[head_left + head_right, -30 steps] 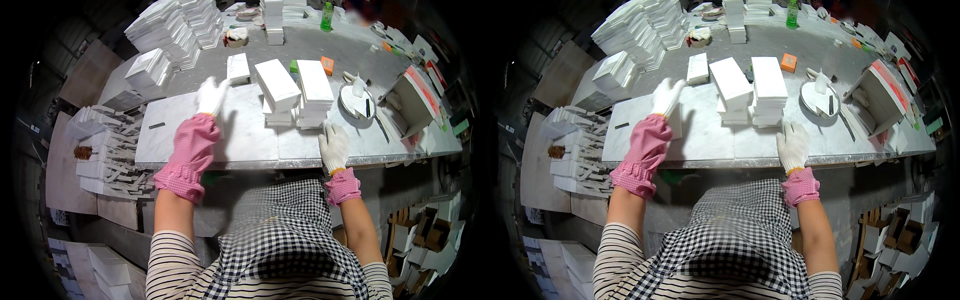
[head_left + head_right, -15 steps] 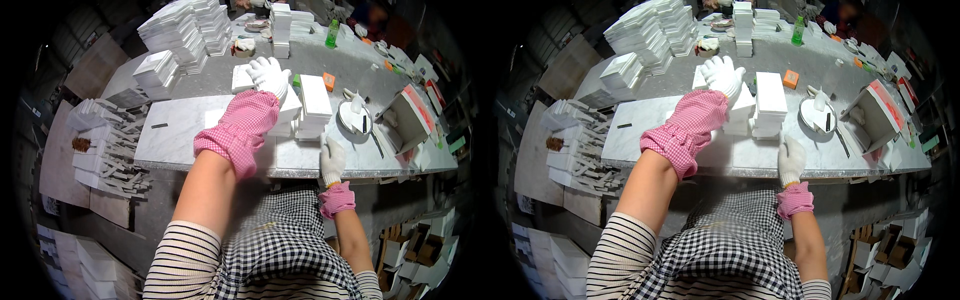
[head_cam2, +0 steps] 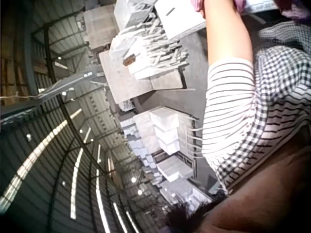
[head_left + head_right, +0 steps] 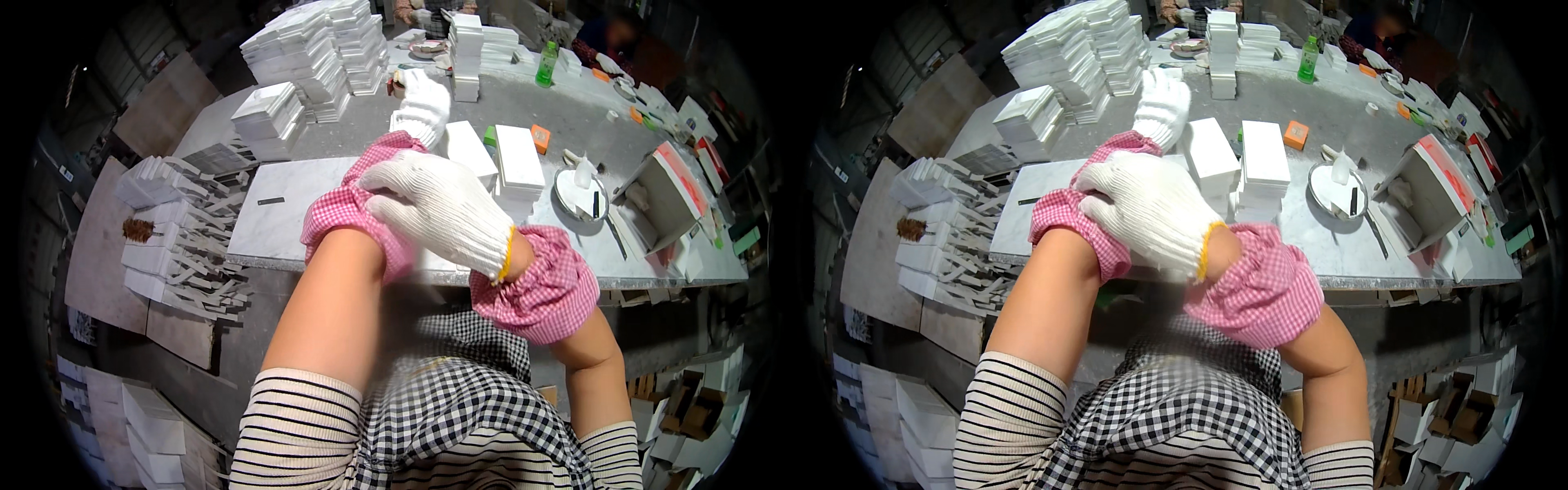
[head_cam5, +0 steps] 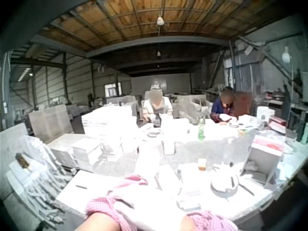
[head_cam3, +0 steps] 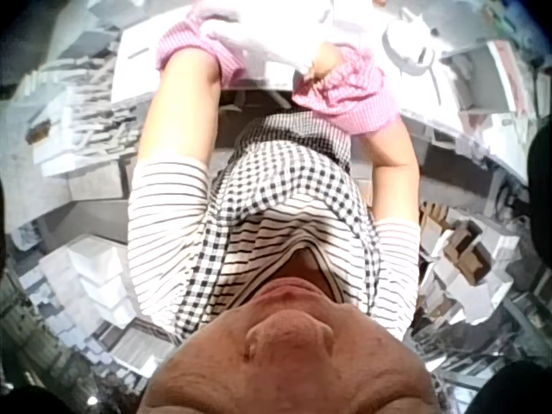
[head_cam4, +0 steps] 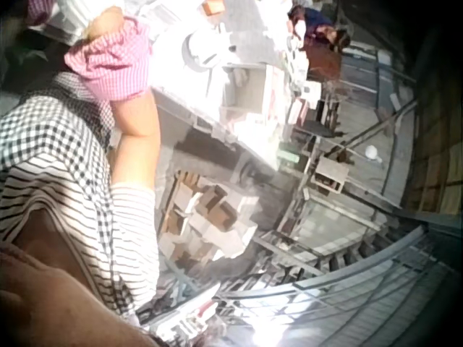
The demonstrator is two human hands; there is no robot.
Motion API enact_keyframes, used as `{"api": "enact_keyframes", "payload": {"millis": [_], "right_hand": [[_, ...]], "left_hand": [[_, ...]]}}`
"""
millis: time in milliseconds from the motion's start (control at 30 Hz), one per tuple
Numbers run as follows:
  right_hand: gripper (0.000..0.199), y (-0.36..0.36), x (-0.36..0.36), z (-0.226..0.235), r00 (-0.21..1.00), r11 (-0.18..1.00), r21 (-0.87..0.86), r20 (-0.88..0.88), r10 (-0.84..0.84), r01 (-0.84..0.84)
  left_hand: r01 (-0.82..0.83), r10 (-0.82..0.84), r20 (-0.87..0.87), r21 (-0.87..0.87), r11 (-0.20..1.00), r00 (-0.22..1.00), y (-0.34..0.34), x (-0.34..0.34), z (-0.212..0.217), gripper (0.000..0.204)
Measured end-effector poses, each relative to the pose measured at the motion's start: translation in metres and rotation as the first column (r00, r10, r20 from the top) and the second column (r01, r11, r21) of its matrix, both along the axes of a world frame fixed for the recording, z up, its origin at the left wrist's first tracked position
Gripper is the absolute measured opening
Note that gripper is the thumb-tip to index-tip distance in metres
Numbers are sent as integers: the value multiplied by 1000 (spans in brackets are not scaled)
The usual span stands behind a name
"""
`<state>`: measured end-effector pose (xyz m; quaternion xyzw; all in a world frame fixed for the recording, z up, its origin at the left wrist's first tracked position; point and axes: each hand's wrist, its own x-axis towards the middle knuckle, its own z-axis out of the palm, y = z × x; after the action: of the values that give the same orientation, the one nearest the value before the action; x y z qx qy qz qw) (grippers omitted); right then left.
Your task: The person picks up white rectangular blocks from a stack, places them on a metal table, and uses a knife to trim the edges. The person repeats this process for multiple blocks, stacking the trimmed pieces on the table.
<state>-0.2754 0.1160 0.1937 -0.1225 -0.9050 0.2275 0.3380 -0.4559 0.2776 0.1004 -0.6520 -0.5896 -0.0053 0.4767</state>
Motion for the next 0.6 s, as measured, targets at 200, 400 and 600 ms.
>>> {"api": "enact_keyframes", "payload": {"millis": [200,400,600], "right_hand": [[21,-21,3,-13,1000,999,-48,-9,6,-7],[21,-37,22,-16,988,964,-219,-66,139,-150],[27,-34,23,-40,969,978,-181,-237,62,-107]], "left_hand": [[-137,169,96,-274,952,981,1,-16,0,36],[-133,435,662,-456,880,610,-7,4,6,47],[-137,415,901,-399,907,125,20,29,-11,93]]}}
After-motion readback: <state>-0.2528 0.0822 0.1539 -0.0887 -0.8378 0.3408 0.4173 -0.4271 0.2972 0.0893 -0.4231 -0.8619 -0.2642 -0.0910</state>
